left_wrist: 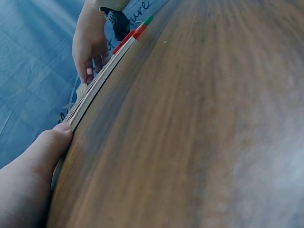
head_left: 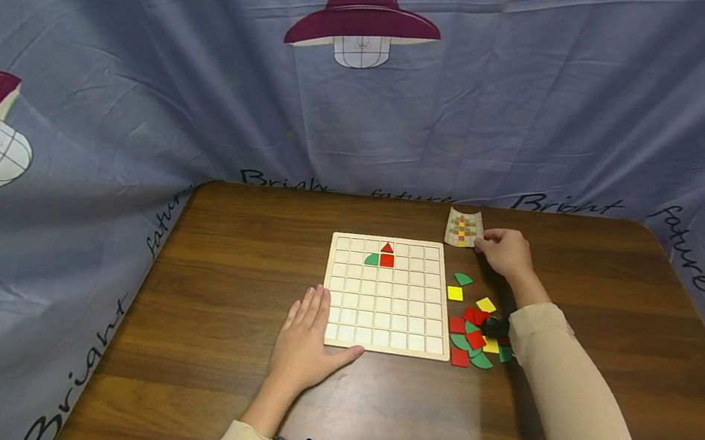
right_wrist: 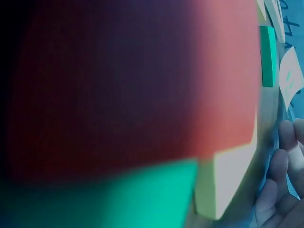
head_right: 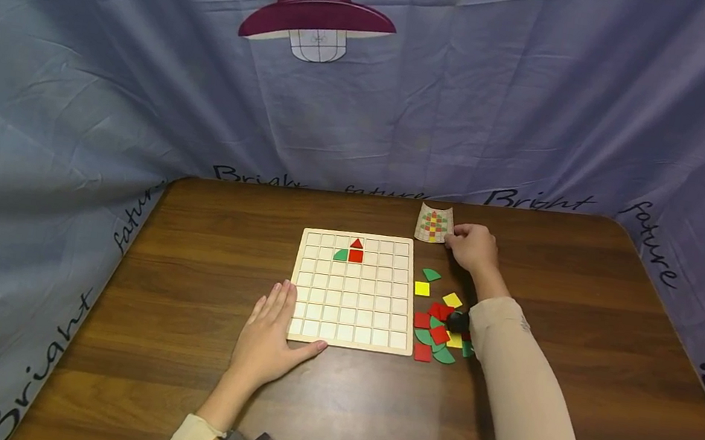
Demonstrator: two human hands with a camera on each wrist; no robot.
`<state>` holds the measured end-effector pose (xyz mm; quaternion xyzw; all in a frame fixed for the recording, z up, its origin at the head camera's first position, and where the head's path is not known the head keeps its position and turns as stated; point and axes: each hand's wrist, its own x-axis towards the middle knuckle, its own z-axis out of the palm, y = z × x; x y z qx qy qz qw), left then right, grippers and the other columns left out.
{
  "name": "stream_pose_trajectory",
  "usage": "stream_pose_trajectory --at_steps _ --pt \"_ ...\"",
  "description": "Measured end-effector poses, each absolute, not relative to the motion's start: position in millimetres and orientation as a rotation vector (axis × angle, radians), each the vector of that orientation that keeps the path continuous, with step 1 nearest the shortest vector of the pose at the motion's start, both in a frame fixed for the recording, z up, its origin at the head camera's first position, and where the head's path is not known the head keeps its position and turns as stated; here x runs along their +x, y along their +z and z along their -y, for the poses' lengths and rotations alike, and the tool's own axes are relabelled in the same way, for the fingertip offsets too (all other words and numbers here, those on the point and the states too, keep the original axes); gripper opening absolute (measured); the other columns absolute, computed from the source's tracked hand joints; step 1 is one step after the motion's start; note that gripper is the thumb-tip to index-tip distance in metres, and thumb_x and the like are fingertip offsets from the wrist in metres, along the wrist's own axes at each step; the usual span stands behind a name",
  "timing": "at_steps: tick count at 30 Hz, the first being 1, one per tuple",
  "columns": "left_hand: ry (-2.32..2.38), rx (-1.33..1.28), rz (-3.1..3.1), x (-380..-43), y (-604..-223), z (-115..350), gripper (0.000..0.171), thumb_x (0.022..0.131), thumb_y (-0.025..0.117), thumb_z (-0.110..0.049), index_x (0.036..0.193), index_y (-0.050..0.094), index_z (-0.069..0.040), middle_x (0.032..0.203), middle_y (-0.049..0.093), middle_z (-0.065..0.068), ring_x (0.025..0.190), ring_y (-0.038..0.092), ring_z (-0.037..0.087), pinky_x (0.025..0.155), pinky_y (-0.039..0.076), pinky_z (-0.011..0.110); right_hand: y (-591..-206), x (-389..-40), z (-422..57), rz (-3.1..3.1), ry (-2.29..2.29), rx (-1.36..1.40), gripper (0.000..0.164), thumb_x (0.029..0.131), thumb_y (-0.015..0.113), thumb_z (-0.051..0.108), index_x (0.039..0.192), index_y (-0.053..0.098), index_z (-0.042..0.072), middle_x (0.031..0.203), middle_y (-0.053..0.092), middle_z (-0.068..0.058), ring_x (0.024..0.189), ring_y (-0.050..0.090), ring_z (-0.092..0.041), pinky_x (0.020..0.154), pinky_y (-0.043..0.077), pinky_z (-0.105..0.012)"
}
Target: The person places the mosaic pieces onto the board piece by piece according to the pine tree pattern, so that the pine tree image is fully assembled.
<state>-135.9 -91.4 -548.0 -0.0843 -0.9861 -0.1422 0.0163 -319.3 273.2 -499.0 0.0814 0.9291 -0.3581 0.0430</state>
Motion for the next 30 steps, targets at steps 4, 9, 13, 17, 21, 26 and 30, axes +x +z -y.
stream_pose_trajectory --at_steps 4,9,13,17,21,26,30 --pt "-0.434 -0.266 3.066 -136 -547 91 0.119 0.077 0.039 -0.091 0.160 0.014 -0.009 0.167 0.014 0.007 0.156 0.009 0.020 0.127 0.012 0.041 -497 -319 -273 -2.852 -1.064 0.236 0.044 0.100 0.058 0.031 0.128 0.062 -0.003 0.110 0.072 -0.022 0.112 0.058 -0.039 0.098 0.045 -0.054" --pt "-0.442 -0.268 3.063 -136 -546 90 0.119 0.077 0.040 -0.091 0.159 0.015 -0.009 0.167 0.015 0.007 0.156 0.010 0.020 0.127 0.013 0.041 -495 -317 -272 -2.870 -1.024 0.227 0.047 0.100 0.057 0.031 0.130 0.061 -0.004 0.116 0.068 -0.025 0.114 0.056 -0.042 0.099 0.045 -0.055" --pt "-0.442 -0.269 3.064 -136 -546 90 0.119 0.077 0.040 -0.091 0.159 0.015 -0.009 0.167 0.015 0.007 0.156 0.011 0.020 0.127 0.013 0.041 -494 -315 -273 -2.876 -1.010 0.203 0.049 0.099 0.057 0.033 0.130 0.060 -0.005 0.118 0.065 -0.026 0.110 0.057 -0.042 0.094 0.047 -0.054" --pt "-0.450 -0.271 3.063 -136 -547 89 0.119 0.077 0.040 -0.091 0.159 0.015 -0.008 0.167 0.015 0.007 0.156 0.010 0.020 0.127 0.013 0.041 -493 -313 -274 -2.885 -0.984 0.180 0.052 0.099 0.057 0.036 0.132 0.059 -0.005 0.122 0.063 -0.026 0.111 0.057 -0.042 0.094 0.047 -0.055" --pt "-0.450 -0.271 3.057 -136 -548 89 0.119 0.077 0.040 -0.091 0.159 0.017 -0.008 0.167 0.015 0.008 0.156 0.011 0.021 0.127 0.013 0.041 -489 -309 -277 -2.900 -0.949 0.165 0.054 0.100 0.056 0.039 0.133 0.058 -0.003 0.126 0.061 -0.026 0.114 0.057 -0.043 0.094 0.047 -0.057" --pt "-0.443 -0.271 3.054 -136 -548 90 0.119 0.077 0.040 -0.091 0.159 0.017 -0.008 0.167 0.015 0.008 0.156 0.011 0.021 0.127 0.014 0.042 -480 -300 -280 -2.922 -0.955 0.121 0.054 0.100 0.055 0.041 0.132 0.059 -0.002 0.119 0.064 -0.025 0.103 0.060 -0.039 0.082 0.050 -0.051" --pt "-0.446 -0.268 3.051 -136 -547 91 0.119 0.077 0.040 -0.091 0.159 0.017 -0.007 0.167 0.016 0.009 0.156 0.011 0.021 0.127 0.014 0.042 -473 -291 -281 -2.936 -0.979 0.085 0.056 0.100 0.053 0.044 0.133 0.059 0.000 0.118 0.064 -0.024 0.100 0.061 -0.037 0.079 0.051 -0.049"
